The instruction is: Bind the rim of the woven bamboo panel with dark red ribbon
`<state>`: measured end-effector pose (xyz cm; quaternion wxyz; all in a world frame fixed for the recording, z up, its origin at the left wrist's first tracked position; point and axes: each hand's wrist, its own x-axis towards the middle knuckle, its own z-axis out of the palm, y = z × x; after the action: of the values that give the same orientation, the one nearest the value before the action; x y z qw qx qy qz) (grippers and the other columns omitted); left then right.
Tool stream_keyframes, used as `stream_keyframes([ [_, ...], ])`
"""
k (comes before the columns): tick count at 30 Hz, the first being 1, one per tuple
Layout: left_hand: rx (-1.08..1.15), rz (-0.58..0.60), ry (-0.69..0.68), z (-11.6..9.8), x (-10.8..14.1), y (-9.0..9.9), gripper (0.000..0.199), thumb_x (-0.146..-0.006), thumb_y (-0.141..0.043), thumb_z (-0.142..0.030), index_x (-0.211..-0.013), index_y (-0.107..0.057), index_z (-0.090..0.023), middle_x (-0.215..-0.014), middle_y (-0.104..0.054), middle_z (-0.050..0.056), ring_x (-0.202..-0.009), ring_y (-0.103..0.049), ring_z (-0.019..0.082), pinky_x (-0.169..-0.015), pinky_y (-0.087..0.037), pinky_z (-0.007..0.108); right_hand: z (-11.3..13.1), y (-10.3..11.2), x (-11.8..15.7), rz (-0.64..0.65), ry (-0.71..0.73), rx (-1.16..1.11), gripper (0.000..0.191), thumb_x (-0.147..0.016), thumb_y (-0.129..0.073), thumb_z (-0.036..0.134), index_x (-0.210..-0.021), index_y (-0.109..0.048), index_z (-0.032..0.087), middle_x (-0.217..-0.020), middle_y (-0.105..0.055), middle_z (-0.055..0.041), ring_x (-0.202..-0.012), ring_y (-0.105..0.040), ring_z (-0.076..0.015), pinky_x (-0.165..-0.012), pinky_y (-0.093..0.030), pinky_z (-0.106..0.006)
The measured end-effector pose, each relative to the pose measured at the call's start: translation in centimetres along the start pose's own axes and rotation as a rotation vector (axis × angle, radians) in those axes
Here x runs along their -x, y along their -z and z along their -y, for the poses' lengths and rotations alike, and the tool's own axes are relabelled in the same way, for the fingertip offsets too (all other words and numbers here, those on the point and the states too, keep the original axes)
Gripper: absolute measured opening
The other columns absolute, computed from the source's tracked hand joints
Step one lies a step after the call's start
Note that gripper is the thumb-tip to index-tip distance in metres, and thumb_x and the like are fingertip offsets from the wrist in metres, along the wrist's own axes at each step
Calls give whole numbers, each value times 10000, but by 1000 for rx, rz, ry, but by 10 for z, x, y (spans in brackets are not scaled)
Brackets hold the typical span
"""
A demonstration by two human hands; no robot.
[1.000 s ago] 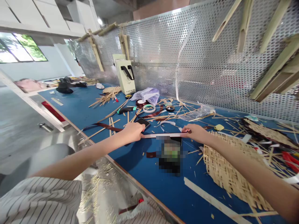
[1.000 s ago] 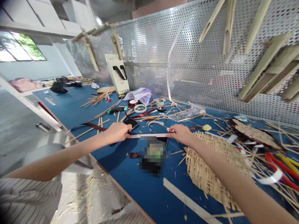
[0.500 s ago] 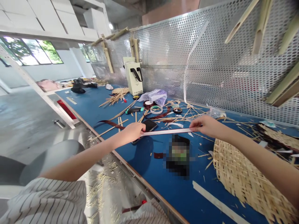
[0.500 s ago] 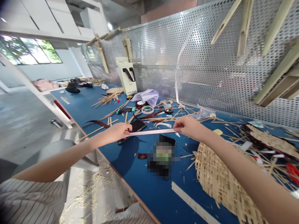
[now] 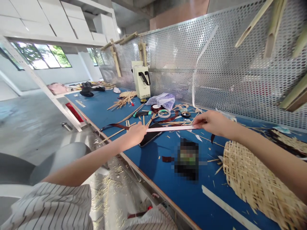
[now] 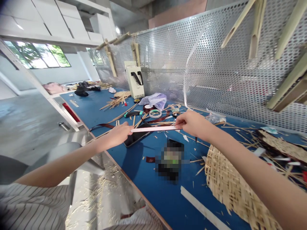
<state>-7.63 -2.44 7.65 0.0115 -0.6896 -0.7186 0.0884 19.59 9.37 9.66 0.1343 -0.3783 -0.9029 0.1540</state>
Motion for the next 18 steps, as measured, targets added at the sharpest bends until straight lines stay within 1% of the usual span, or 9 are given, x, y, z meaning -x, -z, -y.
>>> stream_keyframes([
  [3,18,-4,-12,2,1,1,226,-844,-419,-95,-872,-640,-131,-938,-630,130,-746,-618,198,-672,-436,269,5,7,2,4,-6,20,153,-702,-561,295,-695,-682,202,-690,-647,-14,-632,-577,-171,-568,-407,-274],
  [8,62,-25,-4,17,-1,4,225,-837,-444,-147,-831,-668,-161,-885,-651,87,-791,-629,198,-726,-450,266,11,17,6,2,8,50,164,-706,-564,320,-683,-687,213,-634,-626,2,-591,-559,-154,-547,-401,-267],
  [10,76,-31,15,23,-1,5,212,-818,-472,-166,-787,-682,-175,-925,-652,73,-866,-627,203,-784,-450,271,13,20,7,-7,9,61,155,-700,-567,313,-683,-689,219,-647,-631,5,-612,-564,-157,-557,-401,-270],
  [12,85,-38,32,27,0,5,205,-799,-488,-172,-757,-688,-186,-1009,-642,67,-996,-596,222,-847,-439,289,18,21,6,-17,10,75,145,-697,-563,293,-683,-688,222,-669,-637,6,-641,-570,-163,-572,-399,-275],
  [15,96,-42,41,31,0,2,230,-795,-470,-156,-727,-686,-199,-1046,-647,62,-1191,-478,250,-903,-420,333,28,23,3,-25,18,118,129,-687,-554,244,-662,-678,220,-674,-638,3,-636,-561,-164,-563,-387,-276],
  [17,103,-48,60,38,-1,-2,213,-807,-485,-196,-758,-692,-209,-1093,-640,70,-1243,-423,275,-930,-403,385,32,27,1,-23,21,163,125,-673,-554,200,-662,-676,222,-681,-639,0,-623,-551,-164,-545,-373,-277],
  [18,106,-57,82,45,-2,-3,184,-808,-516,-249,-801,-696,-211,-1147,-618,85,-1245,-414,305,-938,-392,428,31,30,0,-27,19,198,130,-660,-558,175,-665,-678,223,-687,-639,-3,-620,-546,-167,-536,-363,-279],
])
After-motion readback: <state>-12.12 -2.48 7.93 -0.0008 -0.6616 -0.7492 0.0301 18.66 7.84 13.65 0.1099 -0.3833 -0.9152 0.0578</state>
